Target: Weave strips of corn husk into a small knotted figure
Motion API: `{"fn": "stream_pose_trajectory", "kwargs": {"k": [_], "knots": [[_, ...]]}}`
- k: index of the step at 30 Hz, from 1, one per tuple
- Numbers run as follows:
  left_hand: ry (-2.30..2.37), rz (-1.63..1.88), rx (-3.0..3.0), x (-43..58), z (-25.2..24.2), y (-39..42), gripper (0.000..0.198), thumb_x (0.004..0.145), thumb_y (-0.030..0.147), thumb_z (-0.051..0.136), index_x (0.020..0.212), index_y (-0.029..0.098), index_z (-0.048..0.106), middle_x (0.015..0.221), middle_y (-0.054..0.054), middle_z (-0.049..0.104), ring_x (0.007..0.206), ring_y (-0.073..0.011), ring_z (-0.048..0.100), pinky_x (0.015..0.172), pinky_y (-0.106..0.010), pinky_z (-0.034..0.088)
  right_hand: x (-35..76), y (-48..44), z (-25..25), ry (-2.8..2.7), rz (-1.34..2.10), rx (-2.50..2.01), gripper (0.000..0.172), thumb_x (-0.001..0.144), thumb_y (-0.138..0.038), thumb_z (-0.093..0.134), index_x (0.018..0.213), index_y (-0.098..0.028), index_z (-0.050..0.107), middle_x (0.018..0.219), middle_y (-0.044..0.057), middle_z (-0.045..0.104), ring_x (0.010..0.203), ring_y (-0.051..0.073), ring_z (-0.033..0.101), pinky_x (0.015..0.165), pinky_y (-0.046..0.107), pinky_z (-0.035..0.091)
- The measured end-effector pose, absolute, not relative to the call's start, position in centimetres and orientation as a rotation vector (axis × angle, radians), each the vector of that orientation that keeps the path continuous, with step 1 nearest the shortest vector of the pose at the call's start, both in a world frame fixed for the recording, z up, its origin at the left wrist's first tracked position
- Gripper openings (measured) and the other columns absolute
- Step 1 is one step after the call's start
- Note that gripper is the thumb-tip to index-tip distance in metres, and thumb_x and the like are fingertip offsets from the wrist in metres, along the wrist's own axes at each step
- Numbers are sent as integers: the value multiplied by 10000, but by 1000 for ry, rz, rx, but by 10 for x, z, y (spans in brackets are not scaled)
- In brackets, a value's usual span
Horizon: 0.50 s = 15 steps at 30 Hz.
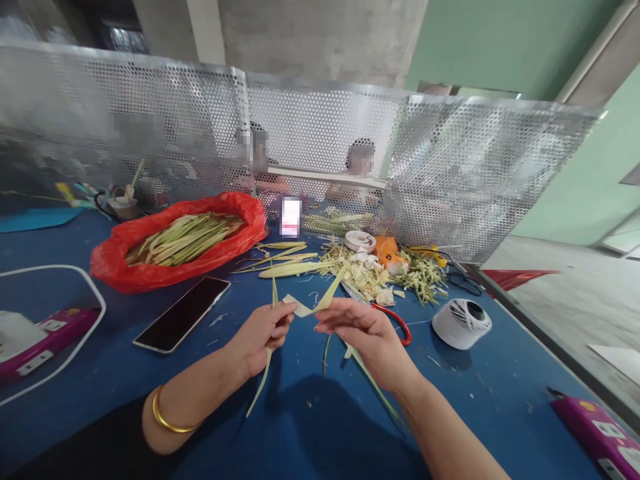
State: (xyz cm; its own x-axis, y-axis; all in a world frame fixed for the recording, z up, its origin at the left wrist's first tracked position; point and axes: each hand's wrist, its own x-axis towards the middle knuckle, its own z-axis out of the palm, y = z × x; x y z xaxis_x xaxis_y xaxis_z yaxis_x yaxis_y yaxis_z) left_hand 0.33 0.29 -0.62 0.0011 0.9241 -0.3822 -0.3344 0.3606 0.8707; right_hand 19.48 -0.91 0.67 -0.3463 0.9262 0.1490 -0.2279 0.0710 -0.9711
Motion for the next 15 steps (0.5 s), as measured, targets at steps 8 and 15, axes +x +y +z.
{"fn": "stream_pose_trajectory", "kwargs": {"k": [8, 15], "knots": [[1138, 1031, 719, 5, -6, -2, 328, 745, 420, 700, 858, 133, 588, 694, 33, 500, 422, -10, 262, 419, -194, 93, 196, -10, 8, -1237, 1104, -846, 158, 781, -365, 710, 755, -222, 649, 802, 10, 675, 747, 160, 612, 673, 265, 486], [897, 1064, 890, 12, -2, -12, 320, 834, 428, 605, 919, 132, 691, 781, -34, 582, 518, -58, 416, 447, -186, 259, 179, -20, 3, -1268, 1383, -1013, 331, 785, -493, 683, 758, -193, 548, 621, -4, 640, 456, 118, 568, 443, 226, 434]]}}
